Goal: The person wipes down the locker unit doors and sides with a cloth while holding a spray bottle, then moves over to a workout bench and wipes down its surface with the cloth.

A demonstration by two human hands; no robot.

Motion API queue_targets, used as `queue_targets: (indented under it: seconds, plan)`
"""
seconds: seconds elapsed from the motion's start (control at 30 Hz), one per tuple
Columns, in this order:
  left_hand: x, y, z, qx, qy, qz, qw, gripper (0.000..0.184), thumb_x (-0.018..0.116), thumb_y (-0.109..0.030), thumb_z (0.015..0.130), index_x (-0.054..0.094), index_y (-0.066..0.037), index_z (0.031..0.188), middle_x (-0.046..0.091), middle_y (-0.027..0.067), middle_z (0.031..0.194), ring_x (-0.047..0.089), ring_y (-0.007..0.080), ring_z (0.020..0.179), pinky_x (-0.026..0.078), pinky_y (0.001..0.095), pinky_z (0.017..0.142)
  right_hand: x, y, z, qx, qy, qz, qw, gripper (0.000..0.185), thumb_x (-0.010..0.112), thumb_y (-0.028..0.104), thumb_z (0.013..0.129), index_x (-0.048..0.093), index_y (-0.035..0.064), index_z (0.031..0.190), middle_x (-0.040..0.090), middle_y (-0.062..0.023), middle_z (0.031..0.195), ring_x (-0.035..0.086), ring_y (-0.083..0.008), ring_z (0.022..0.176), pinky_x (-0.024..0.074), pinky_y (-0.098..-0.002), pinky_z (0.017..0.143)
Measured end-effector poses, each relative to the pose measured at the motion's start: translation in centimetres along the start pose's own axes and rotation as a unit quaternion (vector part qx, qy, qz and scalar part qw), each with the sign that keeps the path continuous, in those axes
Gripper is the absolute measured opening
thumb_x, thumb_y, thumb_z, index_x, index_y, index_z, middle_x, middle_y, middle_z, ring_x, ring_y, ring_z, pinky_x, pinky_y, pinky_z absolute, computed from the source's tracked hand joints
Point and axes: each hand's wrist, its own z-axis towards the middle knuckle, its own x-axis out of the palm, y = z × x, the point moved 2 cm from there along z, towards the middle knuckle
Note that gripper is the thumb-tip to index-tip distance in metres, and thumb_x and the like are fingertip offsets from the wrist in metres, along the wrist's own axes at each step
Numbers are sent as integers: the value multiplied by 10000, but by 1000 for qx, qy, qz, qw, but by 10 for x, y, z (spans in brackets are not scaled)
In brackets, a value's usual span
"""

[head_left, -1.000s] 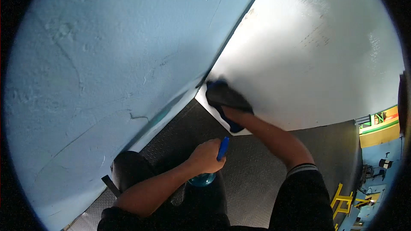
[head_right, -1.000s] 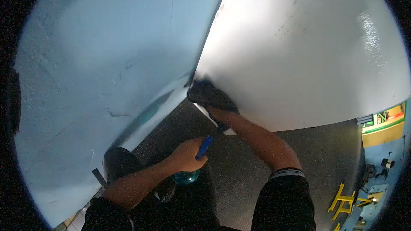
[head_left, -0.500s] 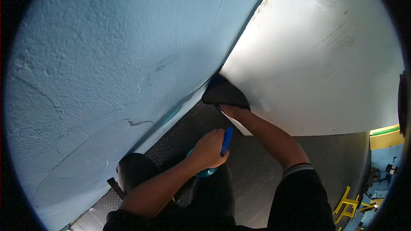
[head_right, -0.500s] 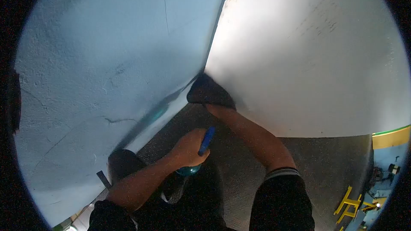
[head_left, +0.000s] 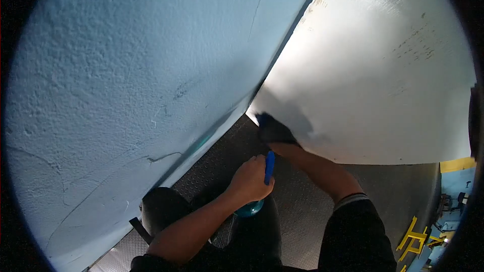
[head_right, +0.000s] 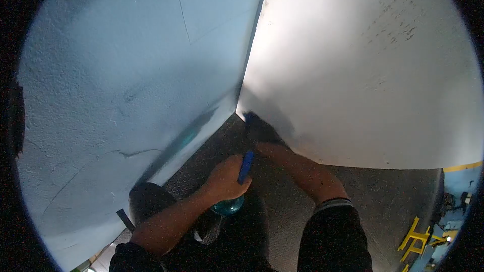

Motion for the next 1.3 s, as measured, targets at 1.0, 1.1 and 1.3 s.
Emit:
queue_targets:
  seconds: [1.0,1.1,1.3]
  plan:
    - [-1,-36,-47,250,211,-53,943,584,708,-174,764,465,-35,1277,575,202,1167,564,320,1091,434,409,939,19,15,-321,214,4,532,819,436,566,129,758,620,29,1179,603,-166,1145,559,-264,1053,448,-421,902]
    - [-3,-76,-73,233,281,-163,917,620,717,-161,765,467,-55,1322,468,186,1338,541,280,1150,417,410,986,-52,63,-383,262,-113,725,626,452,566,192,844,559,54,1275,485,-191,1342,457,-302,1249,349,-458,1044]
    - [-2,-181,-132,147,431,-231,860,459,718,-145,734,608,-42,1168,310,170,1447,512,246,1170,437,376,957,-128,124,-477,187,-271,857,395,530,580,65,776,498,-1,1296,577,-164,1204,555,-269,1121,435,-398,1000]
